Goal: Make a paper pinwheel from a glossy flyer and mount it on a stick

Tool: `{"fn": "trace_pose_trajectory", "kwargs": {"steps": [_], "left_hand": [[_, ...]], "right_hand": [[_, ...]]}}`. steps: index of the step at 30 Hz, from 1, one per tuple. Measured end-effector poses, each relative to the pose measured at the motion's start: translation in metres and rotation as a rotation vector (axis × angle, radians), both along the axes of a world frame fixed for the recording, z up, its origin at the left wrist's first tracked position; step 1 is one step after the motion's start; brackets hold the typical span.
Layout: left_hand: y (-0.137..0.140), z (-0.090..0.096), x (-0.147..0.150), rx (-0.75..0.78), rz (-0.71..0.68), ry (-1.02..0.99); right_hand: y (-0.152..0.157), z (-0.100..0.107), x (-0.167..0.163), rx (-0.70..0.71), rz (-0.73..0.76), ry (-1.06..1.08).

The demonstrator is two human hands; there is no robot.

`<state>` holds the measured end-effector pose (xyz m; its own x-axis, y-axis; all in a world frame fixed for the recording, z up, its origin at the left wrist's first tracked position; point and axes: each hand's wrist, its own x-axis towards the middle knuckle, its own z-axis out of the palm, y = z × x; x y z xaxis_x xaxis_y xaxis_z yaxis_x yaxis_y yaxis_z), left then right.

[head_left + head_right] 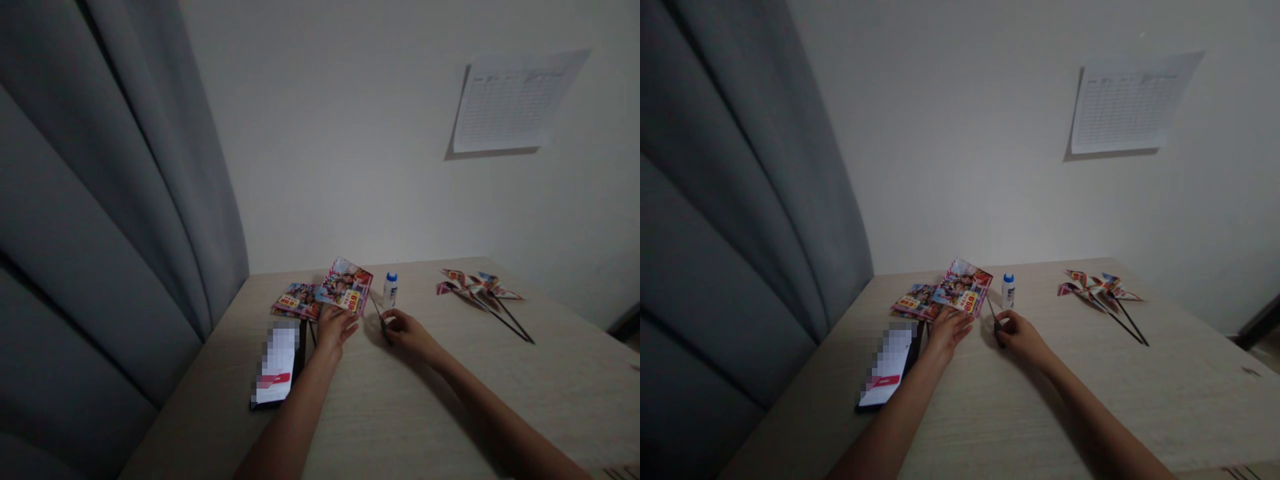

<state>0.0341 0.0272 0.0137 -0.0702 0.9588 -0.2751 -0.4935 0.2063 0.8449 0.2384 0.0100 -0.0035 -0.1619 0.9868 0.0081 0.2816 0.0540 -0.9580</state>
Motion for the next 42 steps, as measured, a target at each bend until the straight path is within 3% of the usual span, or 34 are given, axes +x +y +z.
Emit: {"fn": "trace_pose_trajectory", "kwargs": {"steps": [30,42], "left_hand": [[0.002,0.002,-0.006,0.080,0.039,-0.003],[-0.001,0.006,-0.001,0.075,0.005,-0.010]], "right_hand": [[-0.030,0.013,-0.005,-0.120,0.137,0.251],[-0.027,0.002,-0.005,-0.133,0.177,0.207]]}}
